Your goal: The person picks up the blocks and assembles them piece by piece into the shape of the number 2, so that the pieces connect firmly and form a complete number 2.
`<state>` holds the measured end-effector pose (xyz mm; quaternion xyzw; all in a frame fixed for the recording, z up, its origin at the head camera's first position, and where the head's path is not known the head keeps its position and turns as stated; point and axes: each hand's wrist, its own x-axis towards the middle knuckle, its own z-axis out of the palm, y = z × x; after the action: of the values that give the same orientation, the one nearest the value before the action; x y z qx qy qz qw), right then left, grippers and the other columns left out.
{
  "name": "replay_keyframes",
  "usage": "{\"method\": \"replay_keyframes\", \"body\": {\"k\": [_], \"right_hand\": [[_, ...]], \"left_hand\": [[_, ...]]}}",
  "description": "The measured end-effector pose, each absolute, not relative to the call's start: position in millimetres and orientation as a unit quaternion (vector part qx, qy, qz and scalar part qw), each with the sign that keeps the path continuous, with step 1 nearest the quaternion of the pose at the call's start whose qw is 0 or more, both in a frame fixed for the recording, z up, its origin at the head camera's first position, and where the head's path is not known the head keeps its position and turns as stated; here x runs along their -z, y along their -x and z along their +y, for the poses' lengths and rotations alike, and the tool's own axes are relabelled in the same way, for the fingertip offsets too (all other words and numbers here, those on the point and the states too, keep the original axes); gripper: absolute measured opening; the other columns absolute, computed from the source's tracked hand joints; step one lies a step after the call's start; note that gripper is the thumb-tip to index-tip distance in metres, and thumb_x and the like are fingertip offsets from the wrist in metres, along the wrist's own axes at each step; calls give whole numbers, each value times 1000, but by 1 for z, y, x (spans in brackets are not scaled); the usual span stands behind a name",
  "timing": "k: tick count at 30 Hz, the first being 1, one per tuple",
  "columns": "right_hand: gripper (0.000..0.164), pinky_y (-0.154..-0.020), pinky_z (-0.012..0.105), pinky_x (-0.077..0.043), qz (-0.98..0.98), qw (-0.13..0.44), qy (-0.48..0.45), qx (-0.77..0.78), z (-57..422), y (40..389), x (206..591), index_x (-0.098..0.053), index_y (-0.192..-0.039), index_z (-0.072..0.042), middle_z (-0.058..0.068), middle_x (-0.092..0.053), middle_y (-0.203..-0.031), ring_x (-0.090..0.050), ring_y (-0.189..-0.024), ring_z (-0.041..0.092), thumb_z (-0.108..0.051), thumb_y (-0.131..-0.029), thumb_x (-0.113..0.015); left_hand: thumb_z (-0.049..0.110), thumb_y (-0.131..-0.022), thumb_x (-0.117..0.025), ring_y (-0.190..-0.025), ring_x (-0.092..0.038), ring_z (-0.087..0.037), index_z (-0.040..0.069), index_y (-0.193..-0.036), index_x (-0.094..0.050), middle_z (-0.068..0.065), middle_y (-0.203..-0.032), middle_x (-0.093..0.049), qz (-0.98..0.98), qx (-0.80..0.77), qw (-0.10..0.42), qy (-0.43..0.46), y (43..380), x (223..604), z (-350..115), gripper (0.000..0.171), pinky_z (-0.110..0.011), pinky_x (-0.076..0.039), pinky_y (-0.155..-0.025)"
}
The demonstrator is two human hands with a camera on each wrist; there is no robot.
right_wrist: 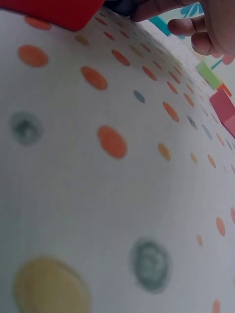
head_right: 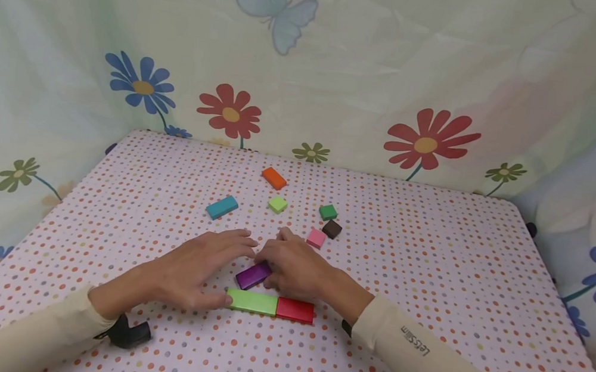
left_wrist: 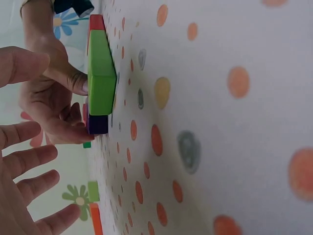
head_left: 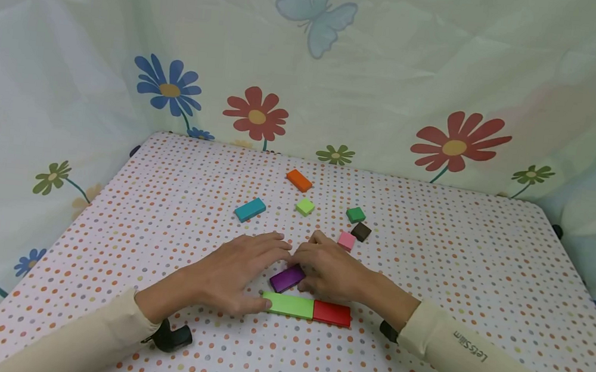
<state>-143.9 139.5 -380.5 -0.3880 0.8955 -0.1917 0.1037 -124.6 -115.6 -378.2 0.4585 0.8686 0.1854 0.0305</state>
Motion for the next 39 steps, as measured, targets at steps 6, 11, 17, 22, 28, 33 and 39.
{"method": "replay_keyframes", "body": {"k": [6,11,17,22,28,33,39], "right_hand": [[45,-85,30,-47,898,119,366,213,144,143,382,-69,-126,-16,-11,-68,-118,-45,-106,9,-16,-83,-83],[53,-90,33,-48,905,111,349,218,151,146,382,-66,-130,-14,-9,-66,-126,-44,-111,11,-12,-81,-85],[52,-91,35,-48,917,76,347,181,161,149,378,-66,-130,-13,-4,-66,-129,-45,-112,15,-7,-81,-83],[49,-89,38,-47,930,46,337,140,174,156,369,-66,-129,-12,-1,-66,-127,-46,-110,19,-5,-82,-80],[43,-85,35,-50,948,32,295,112,192,166,364,-69,-125,-13,-1,-67,-122,-46,-107,20,-3,-84,-77],[44,-85,37,-49,950,24,300,83,201,171,366,-71,-122,-13,-1,-68,-119,-46,-105,22,6,-83,-76],[42,-82,36,-48,947,2,314,65,204,174,369,-73,-118,-13,0,-69,-116,-47,-100,22,11,-83,-74]], "left_hand": [[44,-88,-67,-143,-38,-16,17,-139,-54,0,-146,-49,854,-179,1,-488,122,382,-116,60,-45,-39,-113],[37,-95,-63,-130,-51,-16,15,-130,-62,-1,-135,-57,840,-164,-37,-515,119,383,-117,41,-40,-45,-107],[26,-95,-66,-124,-56,-16,12,-125,-66,-3,-129,-61,807,-149,-59,-569,117,382,-112,33,-31,-46,-106],[17,-92,-64,-124,-56,-14,13,-123,-67,-2,-128,-63,787,-113,-64,-603,111,382,-106,32,-26,-44,-107],[17,-98,-60,-136,-50,-19,18,-126,-67,-5,-141,-59,794,-81,-26,-602,106,381,-104,29,-31,-41,-113],[16,-100,-58,-138,-49,-21,19,-128,-68,-8,-142,-58,793,-71,-19,-604,105,384,-104,30,-33,-40,-114],[18,-102,-57,-137,-48,-21,21,-129,-68,-8,-141,-58,791,-70,-31,-607,104,386,-106,29,-31,-39,-114]]}}
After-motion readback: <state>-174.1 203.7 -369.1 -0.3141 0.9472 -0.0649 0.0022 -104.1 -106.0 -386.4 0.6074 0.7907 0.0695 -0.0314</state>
